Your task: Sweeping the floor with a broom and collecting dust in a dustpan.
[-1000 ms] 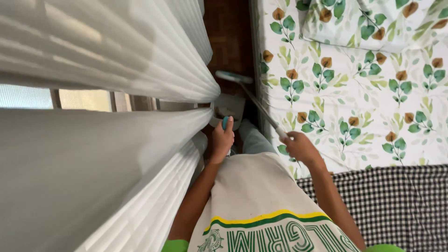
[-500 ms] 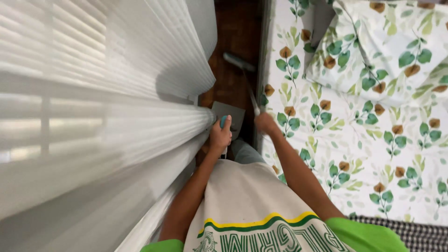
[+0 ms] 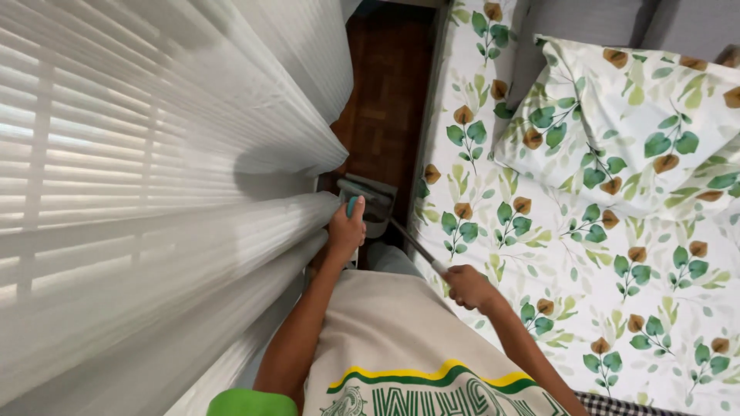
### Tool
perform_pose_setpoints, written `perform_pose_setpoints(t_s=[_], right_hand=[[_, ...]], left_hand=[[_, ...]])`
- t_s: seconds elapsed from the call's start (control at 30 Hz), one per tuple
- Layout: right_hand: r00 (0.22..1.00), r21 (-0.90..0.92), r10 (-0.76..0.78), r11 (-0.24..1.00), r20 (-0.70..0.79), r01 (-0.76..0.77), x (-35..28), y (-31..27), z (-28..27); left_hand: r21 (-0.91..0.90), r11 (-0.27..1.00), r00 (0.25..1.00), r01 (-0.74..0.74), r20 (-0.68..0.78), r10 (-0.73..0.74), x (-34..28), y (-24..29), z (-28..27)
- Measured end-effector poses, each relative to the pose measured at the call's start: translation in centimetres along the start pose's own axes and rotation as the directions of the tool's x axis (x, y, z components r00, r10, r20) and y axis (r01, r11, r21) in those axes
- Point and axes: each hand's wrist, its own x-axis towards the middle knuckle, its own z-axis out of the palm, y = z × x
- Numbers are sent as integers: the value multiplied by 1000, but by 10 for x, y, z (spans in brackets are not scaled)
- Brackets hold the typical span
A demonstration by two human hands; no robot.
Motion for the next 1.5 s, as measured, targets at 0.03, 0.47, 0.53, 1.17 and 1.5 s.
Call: perform_pose_setpoints(t_s=[0.03,0.47,0.53,1.17,1.5], right_hand=[[1000,-1,-2,1000,7,2,-13,-11,-8],[812,-441,-583,726,14,528,123,-132,-22],[698,-779,-681,307,220,546,185,-153,-10],[995,-158,-98,983,9,98,25,-126,25],[994,386,-90,916,-59,106,-36,-189,-10]], left_hand=[[3,1000,1000,1,-7,-1,0,2,0],[-38,993,994,-111,11,112,40,58,31],[-21,989,989,-144,26,144,55,66,38],[3,991,979,-134,155,132,126,109,1],[-54,991,962,-121,238,130,131,136,-2]])
